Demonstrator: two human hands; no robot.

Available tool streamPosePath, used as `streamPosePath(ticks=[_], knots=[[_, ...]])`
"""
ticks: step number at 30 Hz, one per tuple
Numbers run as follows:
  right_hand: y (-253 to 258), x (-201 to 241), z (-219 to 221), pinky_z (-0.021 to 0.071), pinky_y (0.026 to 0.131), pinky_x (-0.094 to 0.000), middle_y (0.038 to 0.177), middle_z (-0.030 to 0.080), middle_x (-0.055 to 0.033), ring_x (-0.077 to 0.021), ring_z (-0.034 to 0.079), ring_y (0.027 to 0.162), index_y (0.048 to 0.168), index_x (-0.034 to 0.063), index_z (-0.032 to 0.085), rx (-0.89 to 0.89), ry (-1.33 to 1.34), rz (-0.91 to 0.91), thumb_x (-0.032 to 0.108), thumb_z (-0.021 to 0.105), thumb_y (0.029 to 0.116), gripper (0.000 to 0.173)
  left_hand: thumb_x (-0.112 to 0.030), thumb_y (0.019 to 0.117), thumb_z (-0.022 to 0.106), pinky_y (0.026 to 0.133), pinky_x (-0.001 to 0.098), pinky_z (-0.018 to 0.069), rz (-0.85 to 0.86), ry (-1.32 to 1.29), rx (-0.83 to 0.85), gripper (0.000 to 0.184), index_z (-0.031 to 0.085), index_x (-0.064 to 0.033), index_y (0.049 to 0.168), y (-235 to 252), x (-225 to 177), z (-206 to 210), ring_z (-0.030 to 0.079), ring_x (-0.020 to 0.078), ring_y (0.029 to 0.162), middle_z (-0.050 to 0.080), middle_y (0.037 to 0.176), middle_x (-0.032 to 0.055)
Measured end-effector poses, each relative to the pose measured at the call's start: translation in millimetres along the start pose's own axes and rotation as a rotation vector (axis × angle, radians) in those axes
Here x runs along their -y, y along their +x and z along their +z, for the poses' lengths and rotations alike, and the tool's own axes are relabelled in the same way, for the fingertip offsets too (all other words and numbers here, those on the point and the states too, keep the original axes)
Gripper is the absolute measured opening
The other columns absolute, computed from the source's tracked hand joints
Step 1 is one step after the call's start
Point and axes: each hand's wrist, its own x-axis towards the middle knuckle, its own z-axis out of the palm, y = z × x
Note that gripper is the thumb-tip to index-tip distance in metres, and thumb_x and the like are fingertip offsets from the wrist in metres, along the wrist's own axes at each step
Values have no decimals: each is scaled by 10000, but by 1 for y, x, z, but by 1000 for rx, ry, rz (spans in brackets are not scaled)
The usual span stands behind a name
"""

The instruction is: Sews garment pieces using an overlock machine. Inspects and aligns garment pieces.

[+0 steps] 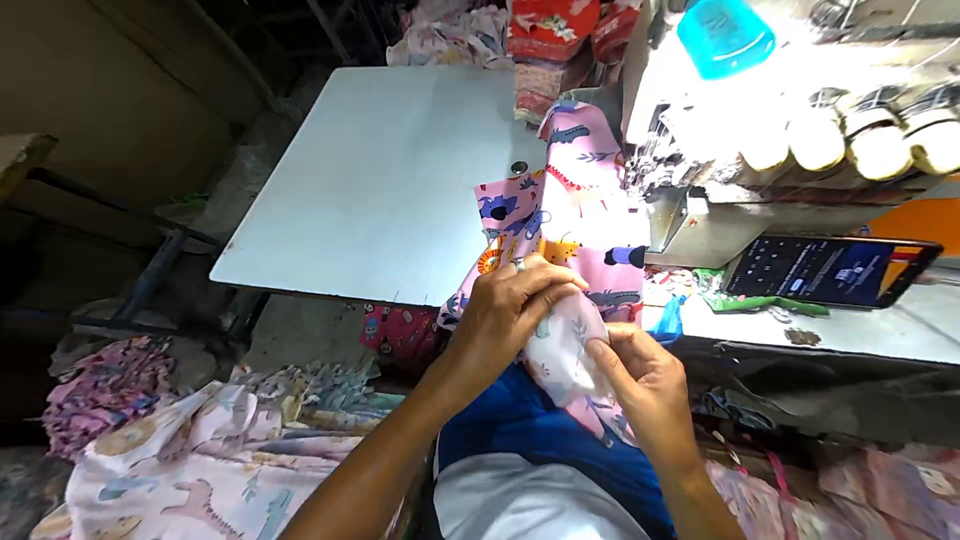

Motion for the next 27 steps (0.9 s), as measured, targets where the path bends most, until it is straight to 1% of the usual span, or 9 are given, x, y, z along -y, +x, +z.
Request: streamPosePath(ticks=[4,5,7,10,15,19,22,24,27], knots=[[9,-11,-3,563,803,-146,944,686,3,-7,656,885,956,23,743,-249,-160,-166,130,739,919,113,-191,1001,636,649,252,478,359,249,71,185,780,-77,978,60,3,0,639,140,748,710,867,64],[15,-16,-4,543,827,-134,973,650,-2,-10,631,933,933,39,752,-309,-199,-179,145,756,903,110,-184,996,638,655,278,477,419,262,77,181,780,-74,973,75,11,6,661,168,748,745,888,82],[29,-23,-8,498,920,-146,1089,610,-37,-48,581,1079,914,44,752,-354,-216,-177,142,758,889,102,-139,974,658,766,298,523,471,217,97,154,784,-52,958,101,30,17,706,189,840,759,914,100],[40,-24,-14,517,967,-172,1193,642,-78,-74,600,1156,940,22,761,-294,-145,-107,153,711,931,140,-91,937,688,822,280,517,400,126,139,107,766,-19,920,118,43,23,687,171,882,723,890,109],[36,-19,-20,538,905,-146,1151,694,17,-8,637,1075,981,82,782,-197,-60,-27,218,644,983,194,-130,920,675,810,256,520,227,196,225,112,773,-76,924,103,28,11,675,125,910,733,936,49],[36,-19,-22,571,837,-151,1074,713,56,-18,668,999,937,153,788,-194,-12,-39,188,721,937,75,-161,909,692,711,197,460,181,219,227,111,794,-118,909,100,25,6,632,52,808,725,854,-6],[37,-17,-23,577,791,-154,977,723,67,-26,682,921,928,180,774,-210,25,-28,188,764,904,27,-150,901,710,747,161,479,117,196,238,72,778,-127,908,106,24,3,638,7,846,719,875,-37],[39,-15,-21,589,773,-163,954,734,59,-28,695,863,954,150,748,-234,57,-19,154,775,891,69,-152,900,721,725,166,488,90,200,232,37,750,-131,908,110,23,4,635,8,829,701,864,-48],[42,-13,-17,605,799,-181,1005,751,40,-32,713,859,1088,56,712,-255,42,-21,70,753,882,211,-221,910,714,631,241,449,103,315,190,61,719,-162,927,110,25,10,610,56,749,660,824,-46]])
